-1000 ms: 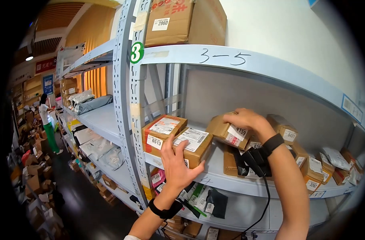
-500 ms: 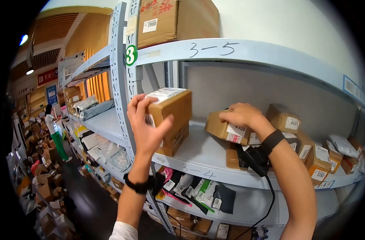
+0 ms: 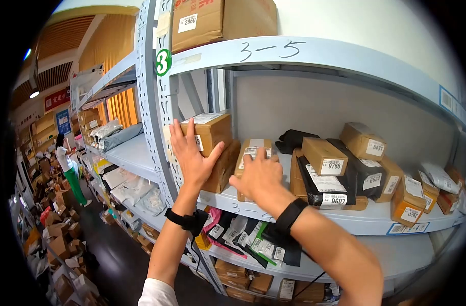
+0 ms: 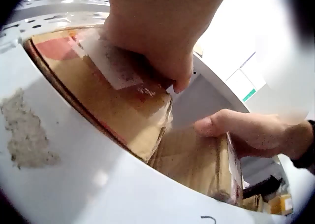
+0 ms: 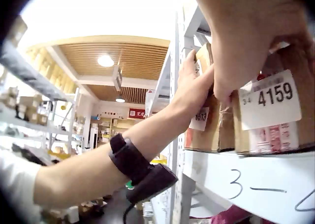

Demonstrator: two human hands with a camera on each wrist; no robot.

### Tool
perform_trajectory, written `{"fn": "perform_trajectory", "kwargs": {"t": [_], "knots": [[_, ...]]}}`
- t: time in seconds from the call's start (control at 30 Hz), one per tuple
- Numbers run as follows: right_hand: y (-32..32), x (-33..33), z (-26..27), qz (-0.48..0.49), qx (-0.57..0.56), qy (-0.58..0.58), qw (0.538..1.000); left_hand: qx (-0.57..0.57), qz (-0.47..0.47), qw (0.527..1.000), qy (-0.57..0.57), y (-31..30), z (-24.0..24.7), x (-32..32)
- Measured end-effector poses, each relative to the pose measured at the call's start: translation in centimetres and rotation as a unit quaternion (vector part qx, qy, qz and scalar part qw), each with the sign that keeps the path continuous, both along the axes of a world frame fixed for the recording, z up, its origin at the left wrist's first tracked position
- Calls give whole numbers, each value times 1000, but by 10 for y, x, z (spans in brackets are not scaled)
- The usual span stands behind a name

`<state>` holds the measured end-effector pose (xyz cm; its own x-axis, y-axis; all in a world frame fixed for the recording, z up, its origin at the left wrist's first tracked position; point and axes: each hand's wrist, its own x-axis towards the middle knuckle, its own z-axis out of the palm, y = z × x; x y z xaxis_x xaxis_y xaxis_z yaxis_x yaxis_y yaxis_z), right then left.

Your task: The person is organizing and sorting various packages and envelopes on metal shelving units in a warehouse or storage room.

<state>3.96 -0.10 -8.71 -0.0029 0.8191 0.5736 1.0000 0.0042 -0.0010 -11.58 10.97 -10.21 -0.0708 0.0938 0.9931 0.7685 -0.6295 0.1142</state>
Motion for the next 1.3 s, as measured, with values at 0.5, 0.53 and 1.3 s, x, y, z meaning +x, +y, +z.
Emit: {"fn": "perform_trajectory", "kwargs": {"t": [0.5, 0.53, 1.3], "knots": [[15, 10, -59, 161, 57, 336, 926, -4, 29, 999, 18, 9, -5, 3], [15, 8, -59, 157, 56, 338, 926, -4, 25, 1000, 19, 9, -6, 3], [-126, 153, 40, 202, 179, 56, 961, -78, -353, 897, 253, -148, -17, 120]]}}
